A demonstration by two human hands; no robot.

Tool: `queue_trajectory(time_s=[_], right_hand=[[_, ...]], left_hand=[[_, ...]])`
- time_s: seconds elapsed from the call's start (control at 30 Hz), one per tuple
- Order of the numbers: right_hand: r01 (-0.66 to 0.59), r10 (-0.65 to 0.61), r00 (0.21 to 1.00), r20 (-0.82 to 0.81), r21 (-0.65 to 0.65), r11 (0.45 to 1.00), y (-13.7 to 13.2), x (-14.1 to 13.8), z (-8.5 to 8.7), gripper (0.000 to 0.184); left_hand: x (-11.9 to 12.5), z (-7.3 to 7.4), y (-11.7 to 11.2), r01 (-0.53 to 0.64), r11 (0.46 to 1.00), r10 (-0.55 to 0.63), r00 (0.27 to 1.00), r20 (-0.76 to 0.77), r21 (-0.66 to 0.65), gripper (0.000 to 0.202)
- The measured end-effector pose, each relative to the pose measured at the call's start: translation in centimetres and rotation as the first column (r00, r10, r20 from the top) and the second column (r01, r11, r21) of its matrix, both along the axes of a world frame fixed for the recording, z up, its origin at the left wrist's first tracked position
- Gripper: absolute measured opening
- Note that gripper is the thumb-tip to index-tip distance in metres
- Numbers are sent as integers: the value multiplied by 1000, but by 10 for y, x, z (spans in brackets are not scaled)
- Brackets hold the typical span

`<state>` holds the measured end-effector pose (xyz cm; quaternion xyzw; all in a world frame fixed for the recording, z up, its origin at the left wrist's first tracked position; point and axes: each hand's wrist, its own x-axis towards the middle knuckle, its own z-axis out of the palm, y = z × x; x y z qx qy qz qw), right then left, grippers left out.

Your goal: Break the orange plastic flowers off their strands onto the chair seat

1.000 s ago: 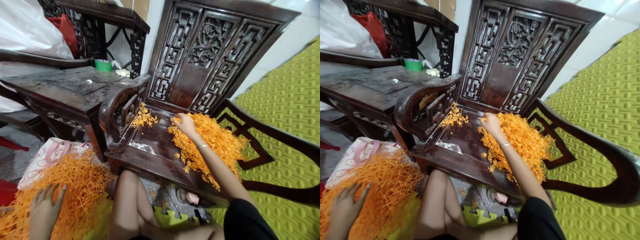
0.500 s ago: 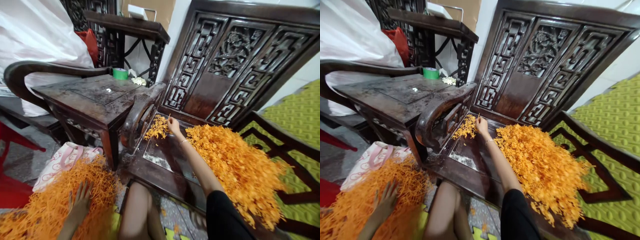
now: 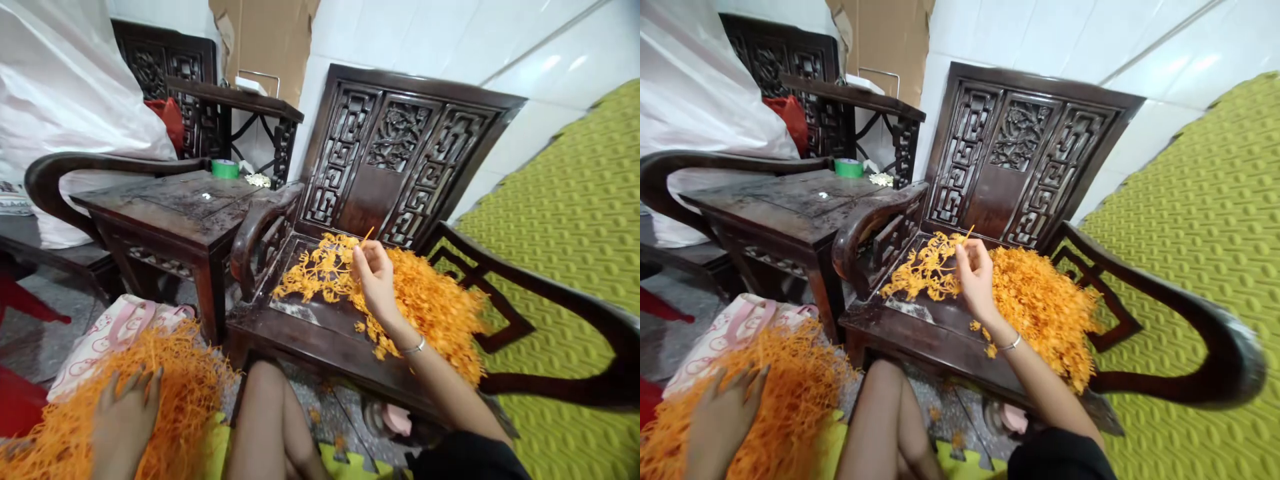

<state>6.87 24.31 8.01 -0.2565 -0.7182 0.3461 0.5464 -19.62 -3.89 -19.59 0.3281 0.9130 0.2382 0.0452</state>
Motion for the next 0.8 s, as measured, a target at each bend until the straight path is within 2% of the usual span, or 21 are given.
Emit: queue_trajectory(time_s=[0.07,0.13,0.2,0.23,0.27,0.33,0.37,0.4,0.43,0.47,0.5,0.53,0.57,0.6,0.63,0.67,0.7,0.73,0.77,0.8], right_hand=[[-94,81,993,-85,-163,982,-26,12,-4,23],[-135,93,983,-161,-272,953,-47,30,-5,25],[-146,70,973,-219,-352,925,-65,55,-4,27],[-140,48,970,-240,-382,913,-74,70,-4,29],[-124,19,967,-253,-404,906,-84,85,-4,29],[-59,-55,965,-257,-413,909,-105,113,-11,28],[-21,-89,963,-253,-401,916,-116,124,-18,25],[12,-115,962,-248,-382,924,-127,132,-27,23],[36,-131,961,-242,-364,931,-138,137,-38,20],[52,-143,960,-239,-350,935,-148,139,-49,17],[70,-158,958,-240,-340,938,-158,138,-61,15],[91,-179,953,-245,-331,939,-168,135,-73,14],[105,-197,946,-257,-330,938,-177,133,-83,14],[102,-203,940,-274,-342,934,-184,131,-90,13],[75,-192,937,-293,-367,927,-191,131,-96,13],[25,-161,938,-308,-402,915,-196,133,-98,13],[-44,-113,941,-320,-447,893,-200,138,-99,15],[-119,-60,941,-332,-491,863,-202,147,-99,18],[-178,-21,937,-350,-526,832,-203,157,-98,21],[-219,-4,927,-376,-549,807,-203,169,-97,24]], left_hand=[[5,0,25,-9,996,11,1000,26,-93,44],[8,1,34,48,986,-39,997,60,-162,41],[9,12,24,66,977,-56,997,55,-202,41],[12,23,13,41,981,-39,999,17,-187,43],[17,37,0,4,991,-8,999,-31,-137,46],[39,74,-24,-42,990,60,989,-133,136,50],[57,93,-33,-2,951,35,994,-101,310,48],[79,112,-38,130,896,-147,989,7,424,47],[105,130,-40,328,809,-451,879,156,487,52],[132,145,-38,533,659,-732,616,289,531,58],[159,158,-33,669,459,-885,289,365,584,57],[185,168,-26,721,267,-924,2,384,639,54],[208,175,-18,709,86,-933,-189,306,700,61],[227,180,-9,655,-89,-928,-328,177,750,68],[242,183,0,615,-204,-919,-389,68,762,68],[253,184,7,605,-269,-933,-356,-48,749,66],[262,184,14,640,-283,-955,-261,-144,714,62],[269,183,20,708,-246,-966,-128,-223,661,59],[276,181,25,787,-174,-957,7,-291,592,57],[282,177,30,857,-100,-929,101,-355,506,54]])
